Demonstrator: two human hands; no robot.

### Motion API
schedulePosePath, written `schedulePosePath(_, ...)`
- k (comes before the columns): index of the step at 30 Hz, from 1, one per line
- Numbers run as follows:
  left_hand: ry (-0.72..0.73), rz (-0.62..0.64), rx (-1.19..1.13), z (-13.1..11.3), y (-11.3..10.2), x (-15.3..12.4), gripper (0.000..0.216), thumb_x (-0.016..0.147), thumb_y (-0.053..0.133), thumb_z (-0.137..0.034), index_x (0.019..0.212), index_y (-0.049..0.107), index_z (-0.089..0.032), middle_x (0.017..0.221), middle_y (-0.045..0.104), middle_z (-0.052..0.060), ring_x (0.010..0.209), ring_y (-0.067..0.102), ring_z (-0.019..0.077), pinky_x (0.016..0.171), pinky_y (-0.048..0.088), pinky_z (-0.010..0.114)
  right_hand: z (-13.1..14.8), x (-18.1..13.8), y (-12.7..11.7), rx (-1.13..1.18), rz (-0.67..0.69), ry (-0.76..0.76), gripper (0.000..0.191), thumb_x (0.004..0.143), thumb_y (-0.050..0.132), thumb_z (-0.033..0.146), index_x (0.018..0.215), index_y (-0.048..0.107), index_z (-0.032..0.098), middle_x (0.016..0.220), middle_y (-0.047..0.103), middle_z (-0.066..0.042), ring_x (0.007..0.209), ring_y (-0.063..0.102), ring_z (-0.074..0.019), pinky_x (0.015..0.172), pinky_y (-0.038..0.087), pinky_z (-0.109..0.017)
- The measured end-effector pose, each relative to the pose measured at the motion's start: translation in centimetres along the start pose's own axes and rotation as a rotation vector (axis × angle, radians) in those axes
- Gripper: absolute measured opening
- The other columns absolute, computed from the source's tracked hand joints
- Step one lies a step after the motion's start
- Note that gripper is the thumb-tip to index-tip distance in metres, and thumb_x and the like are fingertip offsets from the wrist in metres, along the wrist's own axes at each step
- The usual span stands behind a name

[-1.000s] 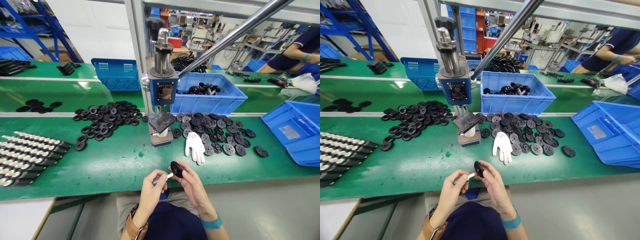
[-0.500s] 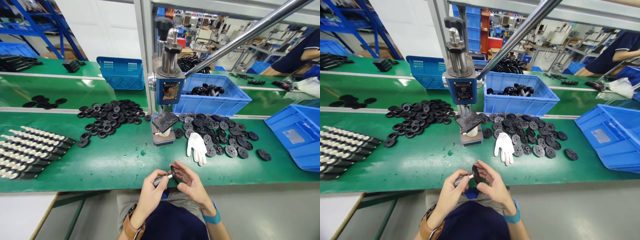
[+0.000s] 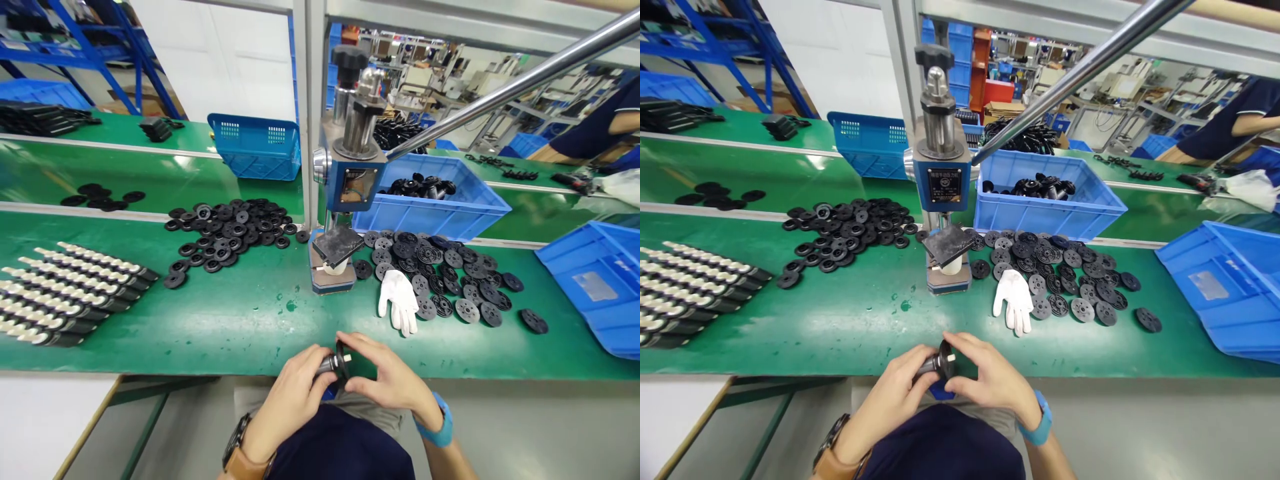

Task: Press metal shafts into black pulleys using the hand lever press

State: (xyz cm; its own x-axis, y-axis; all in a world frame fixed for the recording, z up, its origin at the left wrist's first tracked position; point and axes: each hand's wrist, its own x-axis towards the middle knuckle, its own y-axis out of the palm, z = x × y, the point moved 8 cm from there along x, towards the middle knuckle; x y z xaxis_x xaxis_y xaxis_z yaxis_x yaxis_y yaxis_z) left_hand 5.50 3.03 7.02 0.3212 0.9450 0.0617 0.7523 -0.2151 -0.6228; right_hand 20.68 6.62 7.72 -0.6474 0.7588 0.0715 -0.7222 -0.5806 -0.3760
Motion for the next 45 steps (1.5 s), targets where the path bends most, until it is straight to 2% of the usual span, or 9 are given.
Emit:
schedulePosePath(10, 0.175, -0.059, 0.397, -2.8, -1.6, -1.1, 0.020, 0.094, 0.051, -0.008, 0.111, 0.055, -0.018, 0.091, 0.063, 0.006, 0.079, 0.064, 0.0267, 0.069, 0.053, 0.038, 2.3, 0.7, 1.3, -0.047, 0.048, -0.155, 0.081, 0.091, 0.079, 0.031, 0.160, 0.038, 0.036, 0.133, 0.067, -0.009, 0.113, 0.068, -0.0233, 0.100, 0.056, -0.036)
schedulePosePath(18, 0.163, -0.068, 0.351, -2.0, -1.7, -1.0, 0.022, 0.093, 0.049, -0.006, 0.109, 0.057, -0.019, 0.093, 0.066, 0.008, 0.083, 0.067, 0.0276, 0.071, 0.055, 0.039, 3.0, 1.0, 1.8, -0.197, 0.073, -0.236, 0.086, 0.096, 0.072, 0.030, 0.166, 0.022, 0.035, 0.138, 0.065, -0.013, 0.117, 0.068, -0.0270, 0.097, 0.058, -0.039)
schedulePosePath(22, 0.156, -0.136, 0.177, -0.1, -2.9, -1.5, 0.023, 0.095, 0.049, -0.011, 0.114, 0.060, -0.021, 0.098, 0.071, 0.008, 0.086, 0.069, 0.0254, 0.075, 0.057, 0.036, 4.0, 2.3, 2.5, -0.276, 0.087, -0.274, 0.085, 0.094, 0.074, 0.035, 0.165, 0.027, 0.031, 0.147, 0.060, -0.016, 0.127, 0.065, -0.0307, 0.103, 0.055, -0.042)
schedulePosePath(24, 0.106, -0.226, 0.091, 1.7, -4.1, -2.1, 0.023, 0.096, 0.050, -0.016, 0.115, 0.062, -0.021, 0.101, 0.073, 0.010, 0.088, 0.071, 0.0255, 0.077, 0.057, 0.035, 4.4, 3.8, 3.1, -0.282, 0.085, -0.252, 0.082, 0.091, 0.076, 0.042, 0.162, 0.037, 0.026, 0.137, 0.068, -0.015, 0.117, 0.070, -0.0299, 0.097, 0.057, -0.039)
schedulePosePath(26, 0.013, -0.367, 0.000, 3.8, -5.6, -3.1, 0.023, 0.098, 0.051, -0.023, 0.115, 0.065, -0.020, 0.104, 0.075, 0.011, 0.091, 0.073, 0.0269, 0.079, 0.058, 0.035, 4.1, 6.3, 3.6, -0.254, 0.067, -0.165, 0.067, 0.097, 0.069, 0.043, 0.156, 0.047, 0.023, 0.104, 0.080, -0.008, 0.089, 0.076, -0.0228, 0.084, 0.059, -0.033)
schedulePosePath(29, -0.169, -0.563, -0.167, 7.1, -7.1, -5.0, 0.027, 0.098, 0.056, -0.036, 0.113, 0.069, -0.019, 0.103, 0.078, 0.012, 0.092, 0.074, 0.0287, 0.081, 0.059, 0.036, 3.0, 12.0, 3.9, -0.347, -0.037, -0.010, 0.043, 0.108, 0.048, 0.035, 0.147, 0.057, 0.020, 0.073, 0.077, 0.001, 0.066, 0.072, -0.0165, 0.075, 0.057, -0.027)
schedulePosePath(34, -0.322, -0.680, -0.395, 9.5, -7.1, -7.1, 0.042, 0.093, 0.063, -0.053, 0.112, 0.073, -0.017, 0.113, 0.078, 0.014, 0.101, 0.074, 0.0320, 0.088, 0.059, 0.037, 1.4, 24.1, 4.1, -0.603, -0.187, 0.063, 0.052, 0.101, 0.060, 0.031, 0.149, 0.051, 0.010, 0.133, 0.068, -0.019, 0.124, 0.064, -0.0287, 0.104, 0.052, -0.040)
schedulePosePath(37, -0.361, -0.712, -0.471, 9.7, -7.3, -7.6, 0.050, 0.089, 0.067, -0.060, 0.112, 0.075, -0.017, 0.111, 0.079, 0.015, 0.106, 0.073, 0.0343, 0.092, 0.059, 0.040, 0.1, 28.8, 4.2, -0.709, -0.236, 0.145, 0.046, 0.100, 0.065, 0.028, 0.141, 0.056, 0.011, 0.140, 0.061, -0.020, 0.129, 0.059, -0.0314, 0.107, 0.051, -0.049)
schedulePosePath(45, -0.387, -0.791, -0.628, 9.2, -7.8, -6.8, 0.065, 0.072, 0.080, -0.068, 0.111, 0.077, -0.015, 0.115, 0.079, 0.017, 0.112, 0.073, 0.0363, 0.100, 0.058, 0.044, -2.0, 29.3, 4.9, -0.802, -0.198, 0.172, 0.033, 0.101, 0.065, 0.036, 0.128, 0.064, 0.017, 0.132, 0.064, -0.010, 0.115, 0.066, -0.0250, 0.098, 0.057, -0.047)
